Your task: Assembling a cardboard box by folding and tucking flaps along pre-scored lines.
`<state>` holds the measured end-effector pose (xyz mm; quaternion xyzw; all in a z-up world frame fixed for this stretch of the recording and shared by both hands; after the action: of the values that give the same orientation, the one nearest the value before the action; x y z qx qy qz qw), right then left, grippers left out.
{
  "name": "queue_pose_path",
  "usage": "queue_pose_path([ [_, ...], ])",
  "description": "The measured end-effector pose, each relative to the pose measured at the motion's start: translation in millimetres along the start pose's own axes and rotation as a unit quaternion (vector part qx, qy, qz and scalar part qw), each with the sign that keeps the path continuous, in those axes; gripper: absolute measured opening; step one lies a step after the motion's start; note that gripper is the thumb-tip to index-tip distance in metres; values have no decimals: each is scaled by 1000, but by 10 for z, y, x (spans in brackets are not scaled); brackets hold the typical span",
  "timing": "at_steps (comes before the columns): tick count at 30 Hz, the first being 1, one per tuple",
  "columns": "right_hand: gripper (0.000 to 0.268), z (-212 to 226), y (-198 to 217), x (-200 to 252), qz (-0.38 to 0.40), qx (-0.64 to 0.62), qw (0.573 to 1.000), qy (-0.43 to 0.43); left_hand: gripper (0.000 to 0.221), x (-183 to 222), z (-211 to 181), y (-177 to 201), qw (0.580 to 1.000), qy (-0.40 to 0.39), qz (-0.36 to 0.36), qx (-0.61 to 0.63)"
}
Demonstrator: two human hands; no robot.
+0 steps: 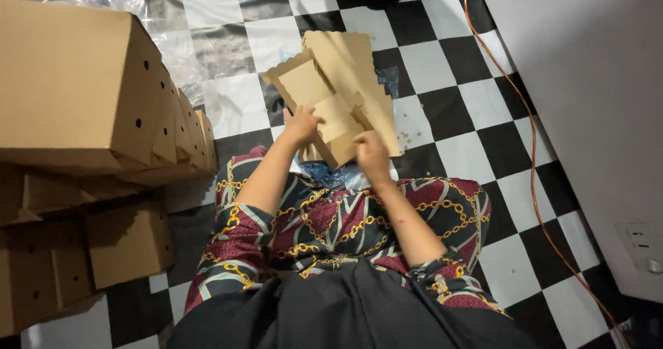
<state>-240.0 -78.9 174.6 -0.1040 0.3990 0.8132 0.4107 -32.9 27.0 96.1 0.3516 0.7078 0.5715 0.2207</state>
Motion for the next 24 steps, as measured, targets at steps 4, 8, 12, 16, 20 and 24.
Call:
queue_pose_path([
  [4,54,25,-605,1,237,89,966,52,37,420,-307,289,997,-19,26,-66],
  [8,44,17,-758,-285,280,164,946,23,26,417,-209,272,991,-42,-86,-94],
  [12,39,595,-1,-687,236,128,944,-191,17,434,-194,377,971,-66,-224,-50],
  [16,37,238,-4,-647,299,228,926,8,12,335,-395,412,962,-100,-234,-97],
  [20,61,394,54,-523,317,77,942,-76,14,306,-413,398,981,-83,-176,19],
  [24,47,645,29,-472,339,104,935,-3,4,411,-424,601,971,-100,-210,46],
])
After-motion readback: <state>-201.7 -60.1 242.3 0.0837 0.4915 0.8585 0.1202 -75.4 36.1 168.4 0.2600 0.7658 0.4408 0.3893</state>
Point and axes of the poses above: each hand's wrist, its own x-axis away from the middle knuckle, its own y-axis out of the back of the hand, z = x × y, the point moved 6 cm from there along -x, towards the middle knuckle, and after that the axes turned 12 degrees about -z, right-handed, at the moved point
